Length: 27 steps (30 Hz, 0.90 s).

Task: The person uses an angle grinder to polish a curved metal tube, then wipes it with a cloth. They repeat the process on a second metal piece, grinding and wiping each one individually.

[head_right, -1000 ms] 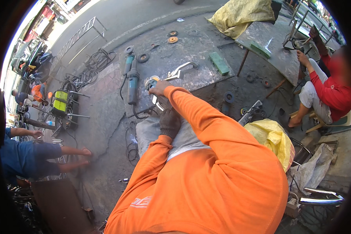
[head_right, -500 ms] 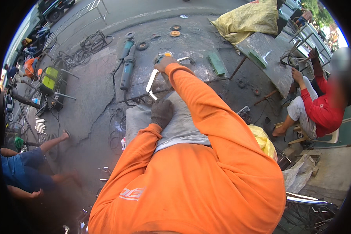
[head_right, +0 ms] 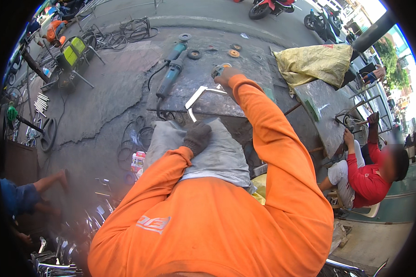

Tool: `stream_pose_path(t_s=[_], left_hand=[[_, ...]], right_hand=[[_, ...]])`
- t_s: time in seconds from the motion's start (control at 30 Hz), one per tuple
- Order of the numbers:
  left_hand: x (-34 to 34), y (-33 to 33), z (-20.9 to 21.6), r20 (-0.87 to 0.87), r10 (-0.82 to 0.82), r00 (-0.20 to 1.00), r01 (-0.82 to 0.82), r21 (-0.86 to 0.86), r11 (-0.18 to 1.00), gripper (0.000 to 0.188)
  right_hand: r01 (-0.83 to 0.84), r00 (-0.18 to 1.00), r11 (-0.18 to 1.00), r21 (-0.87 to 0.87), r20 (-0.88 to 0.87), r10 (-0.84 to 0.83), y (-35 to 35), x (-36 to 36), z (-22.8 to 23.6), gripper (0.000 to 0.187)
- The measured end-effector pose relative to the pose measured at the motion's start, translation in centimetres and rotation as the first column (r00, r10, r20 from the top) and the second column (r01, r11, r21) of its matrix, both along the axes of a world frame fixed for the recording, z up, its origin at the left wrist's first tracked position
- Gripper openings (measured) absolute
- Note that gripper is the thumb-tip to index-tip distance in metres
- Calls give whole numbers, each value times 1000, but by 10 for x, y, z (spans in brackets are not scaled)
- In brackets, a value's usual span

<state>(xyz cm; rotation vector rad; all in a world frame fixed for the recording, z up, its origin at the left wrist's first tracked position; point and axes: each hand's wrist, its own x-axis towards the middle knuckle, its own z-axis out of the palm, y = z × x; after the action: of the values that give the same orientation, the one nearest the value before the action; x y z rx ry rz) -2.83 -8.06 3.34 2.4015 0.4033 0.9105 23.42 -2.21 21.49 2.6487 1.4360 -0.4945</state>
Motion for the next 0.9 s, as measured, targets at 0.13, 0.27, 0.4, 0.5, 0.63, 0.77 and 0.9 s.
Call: stream_pose_path(t_s=[0.13,0.27,0.4,0.5,0.63,0.77,0.9], left_hand=[[1,-1,-1,-57,15,998,-17,-32,999,9],[2,1,-4,-94,18,995,-20,-26,999,9],[3,2,-8,-37,-1,999,-1,-44,999,7],[4,2,-10,-47,30,998,-31,-20,999,8],[5,1,-8,28,11,1000,-10,-29,1000,9],[4,1,-5,-2,29,1000,-29,-12,1000,12],[4,1,-1,-54,42,998,-43,-26,999,16]], right_hand=[[-96,992,985,-140,68,106,1,2,-7,68],[-77,996,990,-121,32,81,9,3,-27,71],[37,989,999,9,-142,-36,18,5,-42,75],[128,960,991,40,-258,-113,20,7,-44,76],[-13,956,995,101,-292,42,25,-6,-52,78],[-44,977,993,109,-203,65,28,-37,-72,80],[-57,963,991,122,-256,87,21,-71,-89,86]])
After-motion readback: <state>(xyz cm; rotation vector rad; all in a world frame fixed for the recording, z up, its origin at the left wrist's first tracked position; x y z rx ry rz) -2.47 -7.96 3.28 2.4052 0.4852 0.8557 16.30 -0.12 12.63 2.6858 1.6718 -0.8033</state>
